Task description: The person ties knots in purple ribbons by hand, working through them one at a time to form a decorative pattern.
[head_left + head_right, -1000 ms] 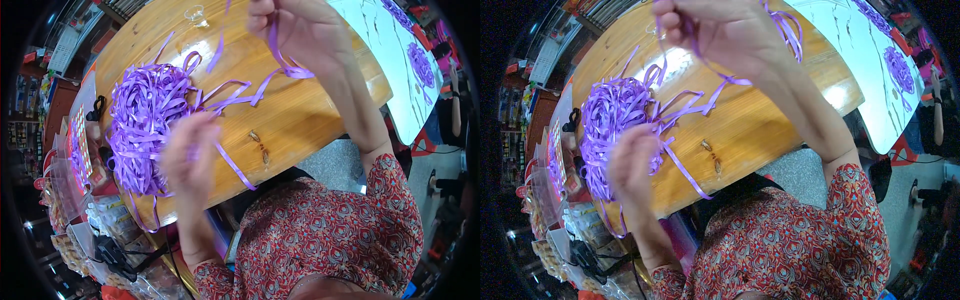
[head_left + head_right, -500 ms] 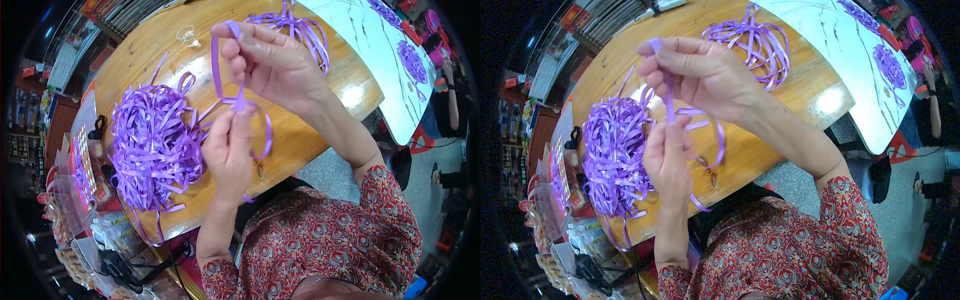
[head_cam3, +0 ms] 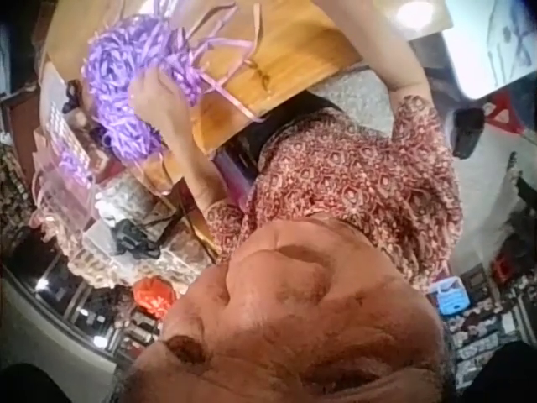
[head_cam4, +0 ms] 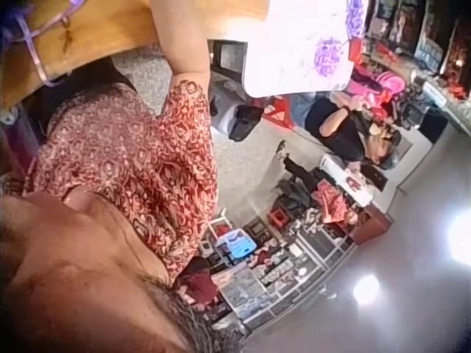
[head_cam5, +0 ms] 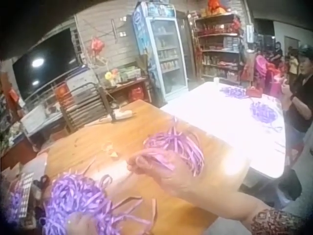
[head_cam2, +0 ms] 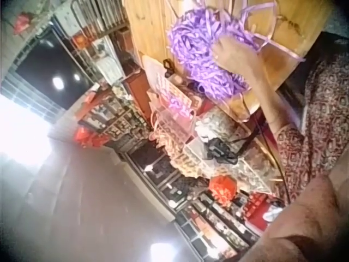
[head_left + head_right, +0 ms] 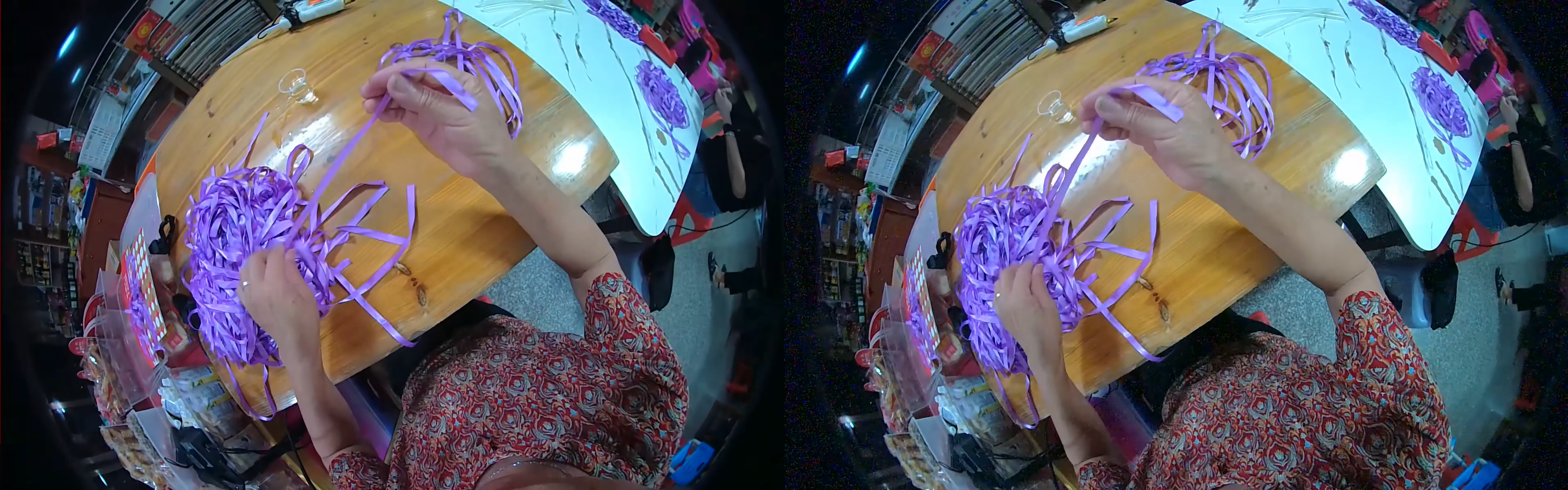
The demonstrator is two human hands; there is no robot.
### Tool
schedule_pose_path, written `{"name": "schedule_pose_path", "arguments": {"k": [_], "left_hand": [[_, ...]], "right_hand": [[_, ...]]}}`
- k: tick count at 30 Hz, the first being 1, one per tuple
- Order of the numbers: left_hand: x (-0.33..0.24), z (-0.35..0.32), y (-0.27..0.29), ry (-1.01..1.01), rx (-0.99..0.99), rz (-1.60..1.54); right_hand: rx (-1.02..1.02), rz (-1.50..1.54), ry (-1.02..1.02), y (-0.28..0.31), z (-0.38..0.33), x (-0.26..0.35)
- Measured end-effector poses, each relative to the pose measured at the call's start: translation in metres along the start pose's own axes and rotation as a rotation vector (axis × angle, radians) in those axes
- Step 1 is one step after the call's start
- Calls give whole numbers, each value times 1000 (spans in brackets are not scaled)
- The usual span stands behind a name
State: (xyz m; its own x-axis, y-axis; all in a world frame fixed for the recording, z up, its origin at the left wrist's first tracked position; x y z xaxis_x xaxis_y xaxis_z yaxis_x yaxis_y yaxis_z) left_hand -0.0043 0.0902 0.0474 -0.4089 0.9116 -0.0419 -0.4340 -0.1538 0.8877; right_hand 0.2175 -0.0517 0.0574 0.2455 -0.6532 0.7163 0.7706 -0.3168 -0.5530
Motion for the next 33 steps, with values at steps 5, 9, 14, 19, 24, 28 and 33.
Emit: {"name": "schedule_pose_path", "arguments": {"k": [5, 9, 14, 19, 24, 28, 33], "left_hand": [[-52, 30, 4, -7, -259, -311], [-84, 50, -6, 222, -106, -1471], [-79, 46, -33, 472, 133, -1867], [-71, 38, -34, 405, -34, -1750], [-59, 36, -41, 418, -11, -1715], [-50, 33, -37, 572, 66, -1671], [-40, 31, -45, 612, 56, -1693]], "right_hand": [[37, -222, 88, -9, -12, -16], [122, -170, 1, -36, -23, -34], [42, -162, -171, -27, -26, -40], [23, -202, -200, -22, -28, -36], [39, -453, -116, -17, -22, -30], [-107, -584, -97, -2, -16, -21], [-124, -476, 100, 7, -10, -7]]}}
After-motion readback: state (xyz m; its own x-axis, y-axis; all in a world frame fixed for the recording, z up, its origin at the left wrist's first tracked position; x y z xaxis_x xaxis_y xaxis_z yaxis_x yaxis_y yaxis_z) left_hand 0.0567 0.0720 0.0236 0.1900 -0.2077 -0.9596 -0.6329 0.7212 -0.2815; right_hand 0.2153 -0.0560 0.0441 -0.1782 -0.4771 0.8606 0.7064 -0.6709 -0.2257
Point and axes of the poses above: each hand's wrist, its own z-axis towards the middle knuckle, its own y-axis out of the back of the hand, x = y × z, the point moved 4 cm from there along z, towards the middle knuckle, and after that the axes turned 2 degrees about x, right-handed, at the moved point
